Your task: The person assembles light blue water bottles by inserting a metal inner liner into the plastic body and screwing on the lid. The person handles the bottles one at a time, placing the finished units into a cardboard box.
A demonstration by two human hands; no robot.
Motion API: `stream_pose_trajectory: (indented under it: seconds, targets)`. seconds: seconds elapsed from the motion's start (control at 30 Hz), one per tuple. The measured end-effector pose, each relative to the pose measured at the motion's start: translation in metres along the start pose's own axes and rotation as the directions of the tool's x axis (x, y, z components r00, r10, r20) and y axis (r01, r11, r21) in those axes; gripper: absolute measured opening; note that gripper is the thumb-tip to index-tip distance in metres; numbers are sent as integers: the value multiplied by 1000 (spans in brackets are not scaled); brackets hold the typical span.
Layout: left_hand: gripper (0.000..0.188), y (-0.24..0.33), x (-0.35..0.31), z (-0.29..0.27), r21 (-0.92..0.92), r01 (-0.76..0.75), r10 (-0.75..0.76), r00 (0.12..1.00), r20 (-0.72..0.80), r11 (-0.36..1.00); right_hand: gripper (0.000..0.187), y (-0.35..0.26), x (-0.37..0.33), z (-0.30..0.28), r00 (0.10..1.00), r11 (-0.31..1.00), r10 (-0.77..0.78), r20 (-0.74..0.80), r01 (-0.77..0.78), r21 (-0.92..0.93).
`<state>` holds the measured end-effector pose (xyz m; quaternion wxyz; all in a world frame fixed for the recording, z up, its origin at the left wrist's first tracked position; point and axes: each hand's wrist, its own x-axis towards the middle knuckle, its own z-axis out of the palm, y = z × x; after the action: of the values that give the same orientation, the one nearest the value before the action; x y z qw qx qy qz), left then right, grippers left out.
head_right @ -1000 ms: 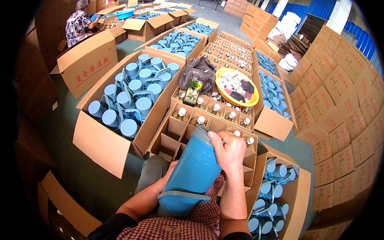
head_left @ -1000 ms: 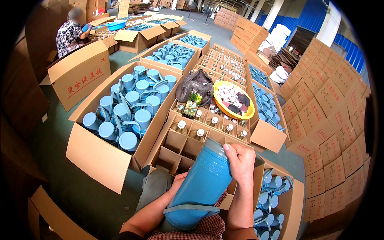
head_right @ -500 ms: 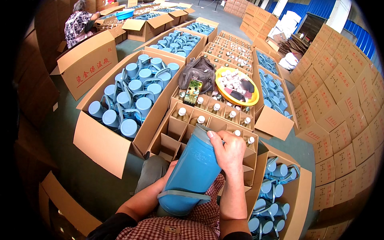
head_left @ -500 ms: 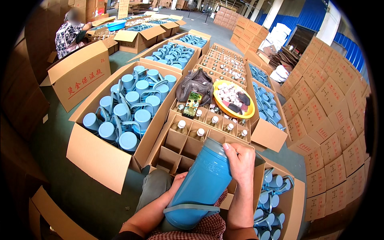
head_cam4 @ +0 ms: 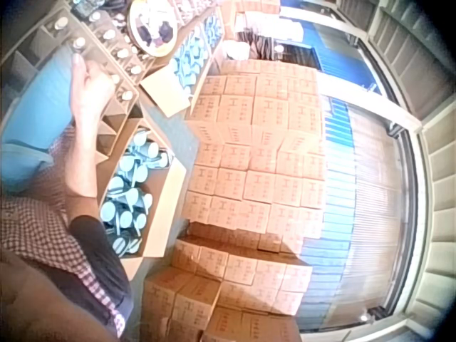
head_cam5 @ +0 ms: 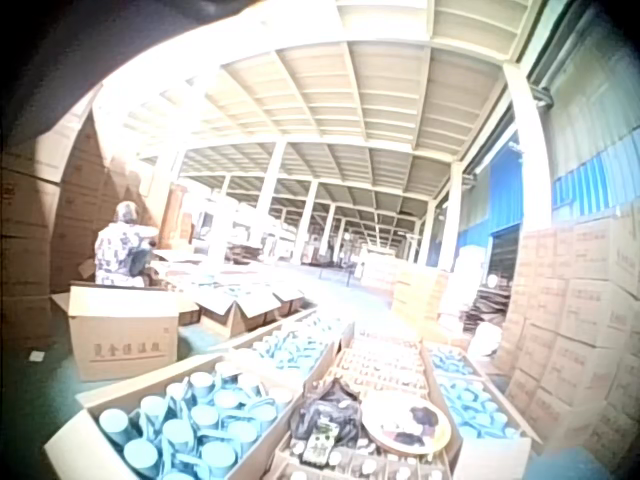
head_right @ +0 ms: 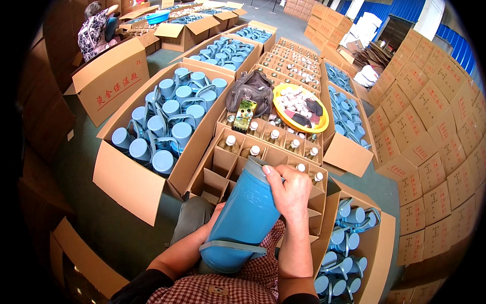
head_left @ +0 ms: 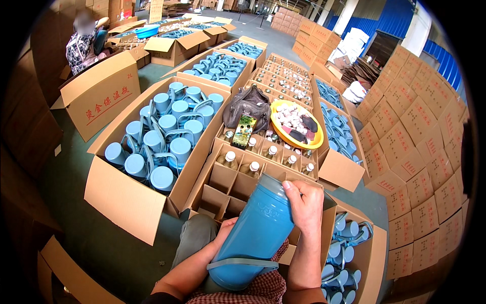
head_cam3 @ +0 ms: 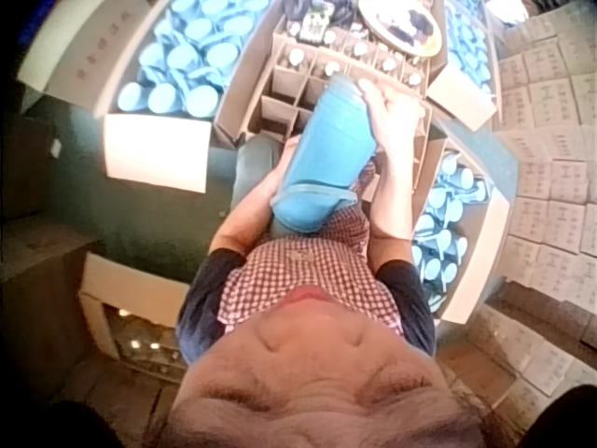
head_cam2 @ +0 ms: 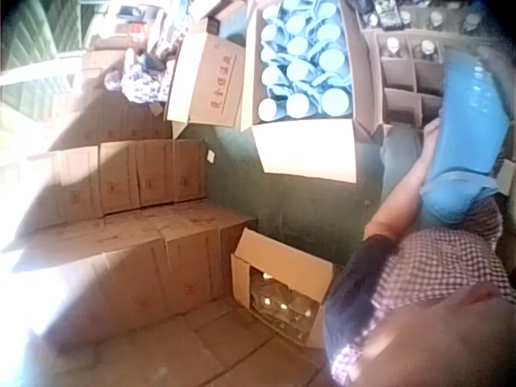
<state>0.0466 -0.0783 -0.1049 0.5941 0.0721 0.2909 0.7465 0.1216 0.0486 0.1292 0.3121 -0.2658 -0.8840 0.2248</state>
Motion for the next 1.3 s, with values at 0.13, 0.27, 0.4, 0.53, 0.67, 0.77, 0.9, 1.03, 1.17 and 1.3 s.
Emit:
stream_pose_trajectory:
  seconds: [0.13, 0.27, 0.4, 0.53, 0.67, 0.77, 0.9, 1.03, 1.17, 1.3]
  targets:
    - [25, -3, 1, -5, 4, -30, 30, 999, 22, 1000, 31, 0, 0, 0, 1000, 1000, 3, -1, -3, 3]
    - [24, -1, -1, -4, 0, -60, 59, 997, 58, 998, 31, 0, 0, -1, 1000, 1000, 0, 1, 0, -2]
    - [24, -7, 5, -13, 9, -109, 107, 988, 114, 994, 31, -2, 0, 0, 1000, 1000, -2, 4, 2, 2]
    - [24, -5, 4, -8, 7, -70, 69, 996, 52, 998, 31, -2, 0, 0, 1000, 1000, 0, 2, 0, 5]
    - [24, -2, 1, -3, 4, -4, 4, 1000, -24, 1000, 31, -1, 0, 0, 1000, 1000, 2, 2, -2, -1]
    - [24, -3, 2, -4, -9, 10, -10, 999, -30, 1000, 31, -1, 0, 2, 1000, 1000, 10, 3, -10, 2]
    - [24, -4, 3, -4, -21, 11, -11, 1000, -20, 1000, 31, 1, 0, 2, 1000, 1000, 6, -1, -6, 8]
    - [25, -6, 4, -6, 2, -6, 6, 1000, -10, 1000, 31, 0, 0, 2, 1000, 1000, 8, -1, -8, 8]
    - [25, -5, 2, -5, 17, -15, 15, 1000, -7, 1000, 31, 0, -1, 2, 1000, 1000, 9, -5, -9, 3]
    - [26, 0, -1, 1, 4, 6, -6, 1000, -11, 1000, 31, 1, 0, 4, 1000, 1000, 3, 1, -3, 14]
